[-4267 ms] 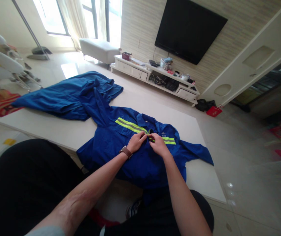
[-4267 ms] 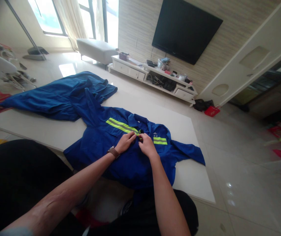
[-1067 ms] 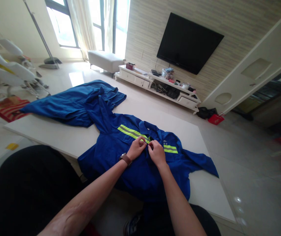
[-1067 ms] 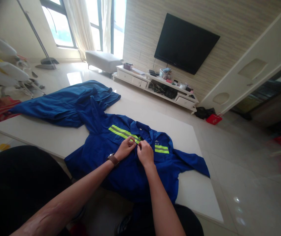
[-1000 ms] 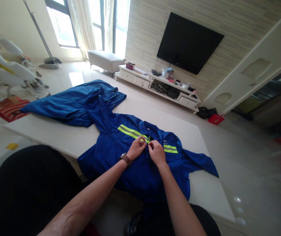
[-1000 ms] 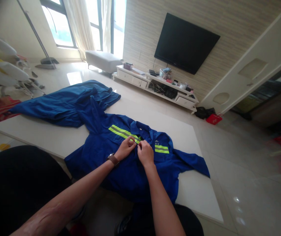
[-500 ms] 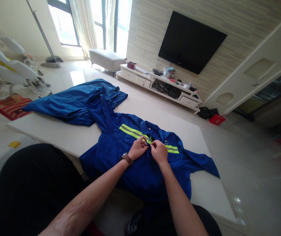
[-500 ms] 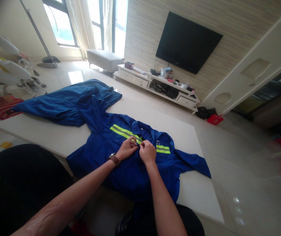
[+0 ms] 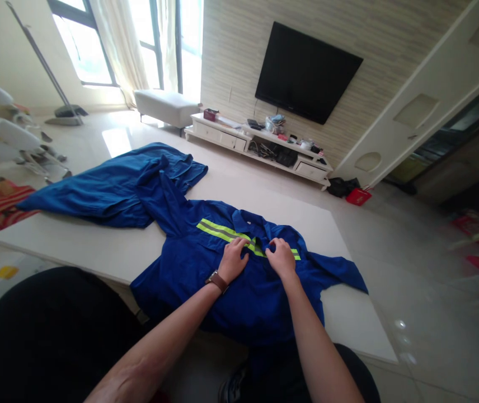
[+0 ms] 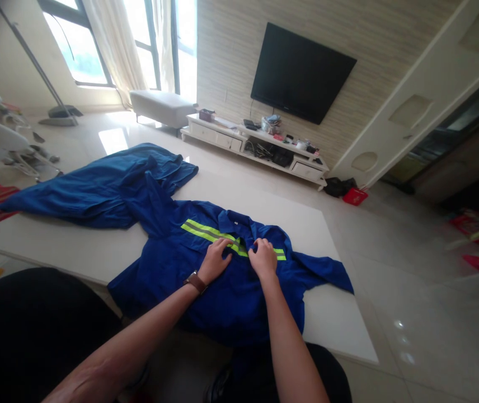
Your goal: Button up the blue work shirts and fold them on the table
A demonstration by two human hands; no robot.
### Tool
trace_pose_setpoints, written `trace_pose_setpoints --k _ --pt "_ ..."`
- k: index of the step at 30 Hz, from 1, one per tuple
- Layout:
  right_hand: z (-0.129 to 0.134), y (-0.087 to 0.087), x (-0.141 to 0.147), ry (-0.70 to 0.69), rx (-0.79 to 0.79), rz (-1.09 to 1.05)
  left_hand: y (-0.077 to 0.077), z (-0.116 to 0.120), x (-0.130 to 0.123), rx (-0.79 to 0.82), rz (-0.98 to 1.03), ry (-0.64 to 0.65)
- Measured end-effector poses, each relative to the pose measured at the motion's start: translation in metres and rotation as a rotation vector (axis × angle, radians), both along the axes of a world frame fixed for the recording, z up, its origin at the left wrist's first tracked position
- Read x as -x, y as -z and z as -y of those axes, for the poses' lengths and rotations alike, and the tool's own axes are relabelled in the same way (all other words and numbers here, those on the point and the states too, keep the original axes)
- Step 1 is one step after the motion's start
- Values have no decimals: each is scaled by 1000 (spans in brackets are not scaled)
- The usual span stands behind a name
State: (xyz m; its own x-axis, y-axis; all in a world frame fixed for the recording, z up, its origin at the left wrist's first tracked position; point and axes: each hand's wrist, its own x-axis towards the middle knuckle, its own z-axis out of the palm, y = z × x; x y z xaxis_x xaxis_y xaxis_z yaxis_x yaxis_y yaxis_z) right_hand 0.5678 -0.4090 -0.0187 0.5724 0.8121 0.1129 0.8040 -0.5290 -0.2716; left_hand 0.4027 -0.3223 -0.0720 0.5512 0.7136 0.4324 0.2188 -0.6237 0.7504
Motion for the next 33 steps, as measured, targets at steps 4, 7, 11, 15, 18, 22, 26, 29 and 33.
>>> trace_pose_setpoints --k 4,7,11,15,18,22,26,29,33 --pt "24 12 -32 70 190 17 -1 -12 13 -69 -198 72" --pt "41 20 -54 149 290 -26 -1 -43 36 -175 -396 16" --pt "40 20 -62 127 233 129 -18 -104 64 -244 -528 57" --pt "16 25 -69 -110 104 222 -40 -171 58 -206 -479 239" --pt "5 41 -90 -152 168 124 -33 -212 45 -150 -643 200" --pt "8 57 -119 42 255 43 -2 -238 43 -135 -851 93" --pt "-2 44 -126 70 305 78 -4 -245 40 -138 -914 54" --pt "-24 23 -123 18 218 140 -31 -247 16 -145 -926 62" --pt "-57 10 -110 -33 31 47 -58 -233 -32 -109 -700 187"
